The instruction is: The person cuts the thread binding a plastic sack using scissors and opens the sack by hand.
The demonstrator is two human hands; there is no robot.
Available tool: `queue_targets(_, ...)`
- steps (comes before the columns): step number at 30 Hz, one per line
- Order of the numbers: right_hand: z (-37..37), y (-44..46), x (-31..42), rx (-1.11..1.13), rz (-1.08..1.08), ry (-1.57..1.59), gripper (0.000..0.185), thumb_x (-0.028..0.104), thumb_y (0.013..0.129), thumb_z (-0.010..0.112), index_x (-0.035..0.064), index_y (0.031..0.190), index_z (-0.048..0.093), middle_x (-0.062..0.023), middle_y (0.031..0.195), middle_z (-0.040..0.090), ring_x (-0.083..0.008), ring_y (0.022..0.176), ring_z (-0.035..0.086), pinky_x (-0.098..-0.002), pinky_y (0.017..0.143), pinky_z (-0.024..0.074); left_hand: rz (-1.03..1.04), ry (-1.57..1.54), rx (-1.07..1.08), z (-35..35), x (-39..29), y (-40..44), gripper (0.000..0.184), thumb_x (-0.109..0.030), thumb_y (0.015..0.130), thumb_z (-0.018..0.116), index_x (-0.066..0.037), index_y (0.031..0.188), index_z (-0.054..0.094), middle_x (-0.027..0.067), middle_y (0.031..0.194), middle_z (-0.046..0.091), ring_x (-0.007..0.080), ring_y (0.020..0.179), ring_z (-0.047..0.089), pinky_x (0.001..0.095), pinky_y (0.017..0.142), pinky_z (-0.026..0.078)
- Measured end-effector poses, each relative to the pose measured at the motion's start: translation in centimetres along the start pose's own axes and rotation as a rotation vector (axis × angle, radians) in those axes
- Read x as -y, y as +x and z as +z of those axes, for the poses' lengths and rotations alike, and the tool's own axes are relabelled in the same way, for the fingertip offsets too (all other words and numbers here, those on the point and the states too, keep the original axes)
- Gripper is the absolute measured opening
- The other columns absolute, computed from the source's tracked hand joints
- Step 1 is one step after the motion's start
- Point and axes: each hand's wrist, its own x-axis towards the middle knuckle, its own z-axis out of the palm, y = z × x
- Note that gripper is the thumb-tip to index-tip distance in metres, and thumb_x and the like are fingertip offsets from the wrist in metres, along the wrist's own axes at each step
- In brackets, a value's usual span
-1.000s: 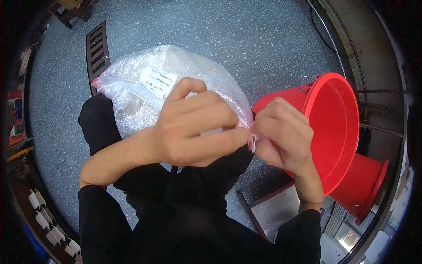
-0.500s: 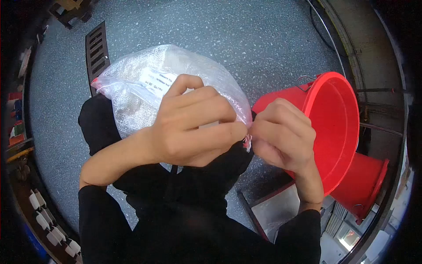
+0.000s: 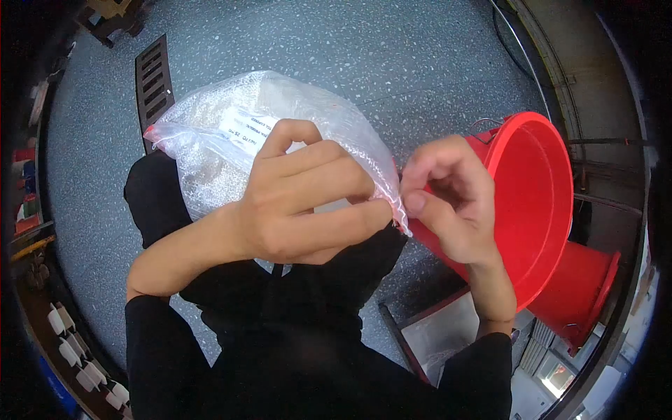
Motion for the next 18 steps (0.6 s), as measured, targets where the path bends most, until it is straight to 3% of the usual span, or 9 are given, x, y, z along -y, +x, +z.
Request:
queue_targets(3, -0.9, 1.1, 0.6, 0.172, -0.291, -0.287, 0.020, -0.009, 0.086, 0.063, 0.0001, 0.103, 0.065, -0.0062, 0.084, 0.065, -0.0139, 0.072, 0.063, -0.0285, 0.064, 0.0498, 0.018, 0.017, -0.049, 0.5, 0.1, 0.0, 0.018, -0.013, 0.069, 0.075, -0.014, 0.086, 0.070, -0.0030, 0.079, 0.060, 0.0132, 0.065, 0.056, 0.0316, 0.071, 0.035)
queue_targets(9, -1.3, 1.4, 0.8, 0.260, -0.397, -0.508, 0.017, -0.005, 0.082, 0.067, 0.0015, 0.097, 0.068, -0.0103, 0.080, 0.062, -0.0227, 0.070, 0.063, -0.0309, 0.063, 0.0484, -0.001, -0.011, -0.053, 0.4, 0.0, 0.1, 0.019, -0.012, 0.068, 0.076, -0.012, 0.087, 0.070, -0.0025, 0.079, 0.059, 0.0136, 0.065, 0.056, 0.0319, 0.070, 0.035)
queue_targets(12, -1.2, 0.9, 0.5, 0.238, -0.237, -0.441, 0.014, -0.004, 0.085, 0.065, 0.0013, 0.098, 0.065, -0.0076, 0.080, 0.061, -0.0189, 0.071, 0.062, -0.0292, 0.065, 0.0477, 0.007, -0.007, -0.079, 0.7, 0.0, 0.0, 0.019, -0.012, 0.069, 0.075, -0.012, 0.087, 0.070, -0.0025, 0.079, 0.059, 0.0136, 0.065, 0.056, 0.0317, 0.071, 0.035)
queue_targets(18, 0.0, -0.3, -0.1, 0.082, 0.238, 0.097, 0.019, -0.002, 0.090, 0.062, 0.0014, 0.109, 0.060, -0.0030, 0.086, 0.062, -0.0113, 0.077, 0.060, -0.0266, 0.070, 0.0472, 0.030, 0.021, -0.051, 0.7, 0.2, -0.2, 0.018, -0.013, 0.069, 0.075, -0.013, 0.086, 0.070, -0.0025, 0.080, 0.060, 0.0138, 0.065, 0.056, 0.0314, 0.071, 0.035)
